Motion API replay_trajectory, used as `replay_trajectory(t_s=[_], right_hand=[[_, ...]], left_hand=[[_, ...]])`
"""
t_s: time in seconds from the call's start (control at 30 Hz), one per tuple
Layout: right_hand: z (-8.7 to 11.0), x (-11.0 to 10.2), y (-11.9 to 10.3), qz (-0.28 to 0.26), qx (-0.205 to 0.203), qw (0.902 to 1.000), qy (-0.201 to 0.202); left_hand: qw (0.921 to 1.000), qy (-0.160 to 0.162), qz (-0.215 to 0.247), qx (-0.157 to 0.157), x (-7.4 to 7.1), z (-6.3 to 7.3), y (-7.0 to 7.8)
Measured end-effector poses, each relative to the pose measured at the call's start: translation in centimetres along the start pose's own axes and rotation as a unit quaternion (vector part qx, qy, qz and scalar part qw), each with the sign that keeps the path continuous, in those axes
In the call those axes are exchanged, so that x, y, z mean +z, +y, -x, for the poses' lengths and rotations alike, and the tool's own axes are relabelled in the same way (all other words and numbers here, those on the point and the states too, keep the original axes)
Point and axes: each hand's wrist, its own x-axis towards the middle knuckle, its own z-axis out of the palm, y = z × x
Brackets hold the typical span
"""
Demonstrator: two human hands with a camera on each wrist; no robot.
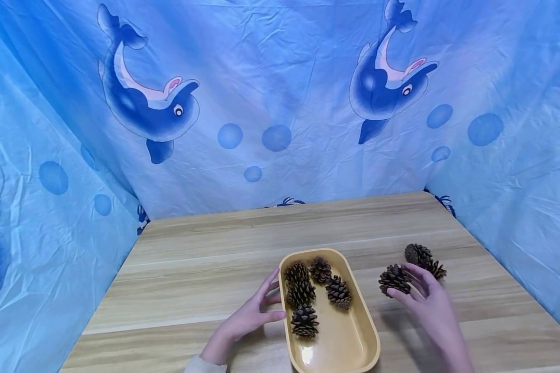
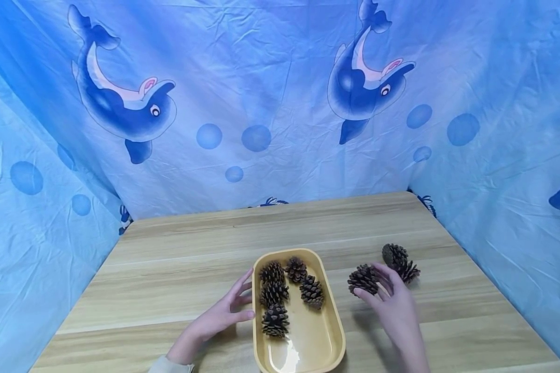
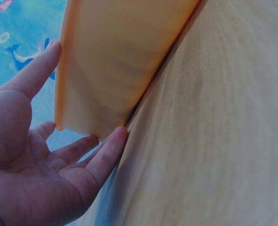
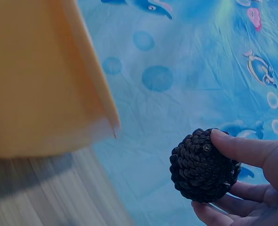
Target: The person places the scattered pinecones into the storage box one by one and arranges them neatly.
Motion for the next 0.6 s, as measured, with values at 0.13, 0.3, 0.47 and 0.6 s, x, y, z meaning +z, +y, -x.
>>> replay_trajectory(t_s=[0.13, 0.3, 0.47, 0.6], right_hand=[[0.1, 0.7, -0.6, -0.019, -0.011, 0.9995, -0.022], [0.3, 1.5, -1.2, -0.019, -0.023, 0.9985, -0.046], [0.7, 2.4, -1.8, -0.019, -0.04, 0.9968, -0.067], [1.0, 3.2, -2.1, -0.03, -0.035, 0.9952, -0.086]], left_hand=[[1.0, -0.001, 0.005, 0.0, 0.0, 0.0, 0.0], [1.0, -0.002, 0.006, -0.001, -0.1, 0.0, -0.1], [1.0, -0.001, 0.005, 0.0, -0.1, 0.0, -0.1], [1.0, -0.001, 0.004, 0.0, -0.1, 0.0, -0.1]])
